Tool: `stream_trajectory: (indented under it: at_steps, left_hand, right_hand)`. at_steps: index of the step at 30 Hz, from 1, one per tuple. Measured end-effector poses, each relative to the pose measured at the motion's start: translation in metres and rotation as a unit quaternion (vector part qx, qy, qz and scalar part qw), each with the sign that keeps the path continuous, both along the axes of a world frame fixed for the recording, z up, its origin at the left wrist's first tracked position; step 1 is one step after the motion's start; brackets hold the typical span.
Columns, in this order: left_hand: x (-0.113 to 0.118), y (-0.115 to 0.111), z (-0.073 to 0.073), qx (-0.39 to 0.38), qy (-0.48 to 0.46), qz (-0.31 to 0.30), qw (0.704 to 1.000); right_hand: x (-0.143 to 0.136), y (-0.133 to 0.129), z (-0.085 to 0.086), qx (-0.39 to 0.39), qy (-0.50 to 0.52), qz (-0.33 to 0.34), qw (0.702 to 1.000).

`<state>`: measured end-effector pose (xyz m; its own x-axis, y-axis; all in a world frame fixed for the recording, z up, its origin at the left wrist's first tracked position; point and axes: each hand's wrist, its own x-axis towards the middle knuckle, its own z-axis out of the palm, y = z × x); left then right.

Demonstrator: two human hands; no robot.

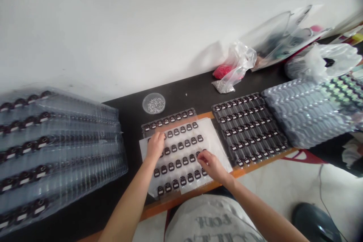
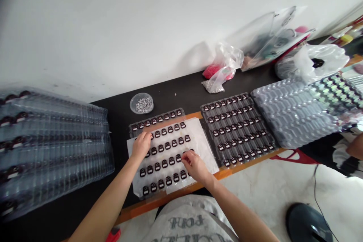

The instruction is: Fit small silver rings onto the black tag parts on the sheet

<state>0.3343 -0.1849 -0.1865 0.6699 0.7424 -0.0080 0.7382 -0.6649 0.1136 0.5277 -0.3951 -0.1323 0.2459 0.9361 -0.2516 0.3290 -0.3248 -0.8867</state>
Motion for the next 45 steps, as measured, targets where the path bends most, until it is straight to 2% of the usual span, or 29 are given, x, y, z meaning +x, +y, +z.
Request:
stream_trajectory:
  at_steps: [7,11,14,18,22,25,28,33,41,45]
  left_hand:
    - [-0.008,-0.008,0.004,-0.011,-0.056,0.038,0.998]
    - [-0.007,0.000,0.019,-0.009,-0.090,0.055,0.994]
    - [0.005,0.027,0.036,0.004,-0.117,0.060,0.991]
    - [0.034,0.084,0.054,0.004,-0.086,0.064,0.994]
    - [0.065,0.134,0.056,-0.047,0.034,0.050,0.997]
    - [0.080,0.152,0.049,-0.102,0.106,0.054,0.988]
    - [0.087,0.157,0.042,-0.133,0.142,0.061,0.979]
    - [0.086,0.155,0.039,-0.123,0.138,0.064,0.981]
    - [0.079,0.149,0.037,-0.089,0.083,0.072,0.990]
    - [0.074,0.148,0.036,-0.074,0.037,0.100,0.992]
  right_hand:
    - [0.000,-0.002,0.000,-0.001,-0.001,0.004,1.000]
    - [-0.001,-0.004,-0.002,-0.001,-0.004,0.005,1.000]
    - [-0.001,-0.006,-0.003,-0.006,-0.008,0.003,1.000]
    - [0.000,-0.010,-0.003,-0.028,0.002,0.000,1.000]
    - [0.005,-0.015,-0.003,-0.040,0.008,-0.009,0.999]
    - [0.011,-0.021,-0.003,-0.046,-0.002,-0.017,0.999]
    - [0.016,-0.025,-0.003,-0.050,-0.017,-0.026,0.998]
    - [0.017,-0.026,-0.004,-0.049,-0.024,-0.030,0.998]
    - [0.010,-0.020,-0.002,-0.038,-0.005,-0.025,0.999]
    - [0.010,-0.023,-0.002,-0.042,-0.011,-0.023,0.999]
